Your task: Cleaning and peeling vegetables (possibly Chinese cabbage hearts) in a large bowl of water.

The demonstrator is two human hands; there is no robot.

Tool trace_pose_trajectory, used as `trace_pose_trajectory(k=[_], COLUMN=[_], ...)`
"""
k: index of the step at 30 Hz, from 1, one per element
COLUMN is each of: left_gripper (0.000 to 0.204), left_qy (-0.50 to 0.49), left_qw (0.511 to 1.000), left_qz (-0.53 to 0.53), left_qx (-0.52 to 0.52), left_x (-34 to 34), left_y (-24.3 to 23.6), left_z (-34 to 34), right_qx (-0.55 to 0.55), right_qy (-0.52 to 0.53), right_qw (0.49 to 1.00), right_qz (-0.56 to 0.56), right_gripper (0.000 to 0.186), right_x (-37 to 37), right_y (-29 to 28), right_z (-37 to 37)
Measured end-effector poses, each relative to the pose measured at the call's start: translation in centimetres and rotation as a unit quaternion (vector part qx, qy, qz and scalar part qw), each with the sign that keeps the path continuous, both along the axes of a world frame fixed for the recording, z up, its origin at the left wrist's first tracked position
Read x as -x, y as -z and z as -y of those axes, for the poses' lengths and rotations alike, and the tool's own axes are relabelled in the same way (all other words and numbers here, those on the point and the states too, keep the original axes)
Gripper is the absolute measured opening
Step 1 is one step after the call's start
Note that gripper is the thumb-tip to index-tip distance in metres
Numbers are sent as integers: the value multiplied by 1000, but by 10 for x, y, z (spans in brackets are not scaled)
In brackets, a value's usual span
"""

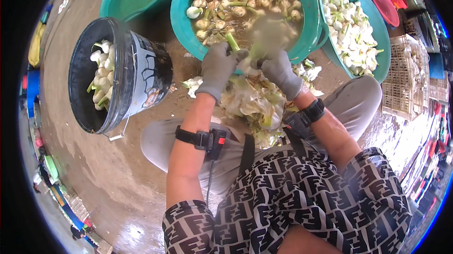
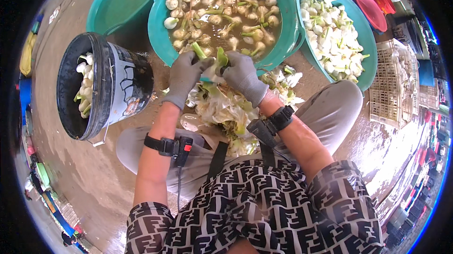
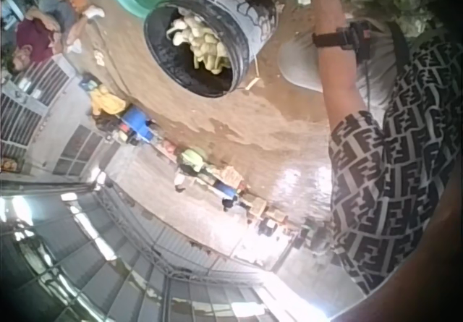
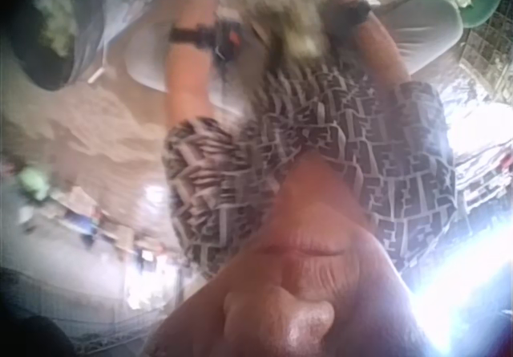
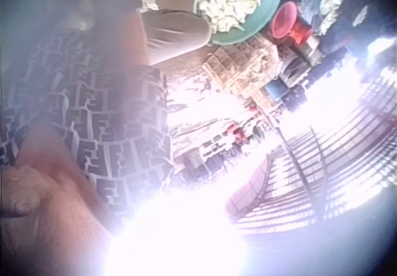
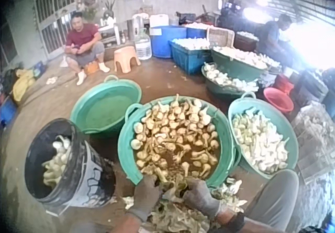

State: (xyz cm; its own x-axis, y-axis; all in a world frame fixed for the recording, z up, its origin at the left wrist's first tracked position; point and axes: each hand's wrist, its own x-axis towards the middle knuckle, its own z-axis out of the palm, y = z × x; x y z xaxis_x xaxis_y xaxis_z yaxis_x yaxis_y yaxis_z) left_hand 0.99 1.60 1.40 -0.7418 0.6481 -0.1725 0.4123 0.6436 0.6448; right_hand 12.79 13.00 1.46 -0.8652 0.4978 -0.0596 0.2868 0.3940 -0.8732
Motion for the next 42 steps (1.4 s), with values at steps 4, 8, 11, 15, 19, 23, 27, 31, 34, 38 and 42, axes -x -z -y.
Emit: trace_pose_trajectory(k=[4, 8, 11, 15, 19, 23, 27, 31, 34, 38, 42], left_gripper=[41, 32, 21, 19, 16, 20, 18, 17, 16, 17, 19], left_qy=[-33, -94, -133, -103, -66, -28, 13, 15, 60, 51, -16], left_qw=[996, 978, 916, 799, 881, 952, 973, 969, 939, 862, 822], left_qz=[85, 132, 279, 417, 294, 146, 5, 63, 153, 311, 359], left_qx=[-7, -128, -256, -422, -366, -267, -229, -238, -302, -397, -442], left_x=[3, 4, 10, 17, 8, 3, -5, -5, 0, 4, 15], left_y=[2, -12, -21, -14, -14, -2, 11, 8, -2, -22, -24], left_z=[5, 5, 11, 15, 10, 6, 3, 4, 5, 6, 11], right_qx=[40, -73, -79, 23, -181, -92, -300, -299, -283, -184, 24], right_qy=[1, -27, -2, 43, -173, -27, -45, 0, 21, -14, -73], right_qw=[999, 992, 993, 986, 955, 994, 952, 947, 944, 957, 975], right_qz=[24, -101, -82, -161, 160, -48, 38, 120, 166, 225, 210], right_gripper=[13, 10, 13, 19, 23, 29, 18, 17, 16, 18, 21], right_x=[-5, -22, -29, -30, -24, 1, 16, 16, 8, -13, -21], right_y=[-4, -9, -13, -15, -6, 5, 13, 15, 38, 47, 35], right_z=[-4, -22, -46, -45, -21, -19, -14, -15, -41, -40, -22])
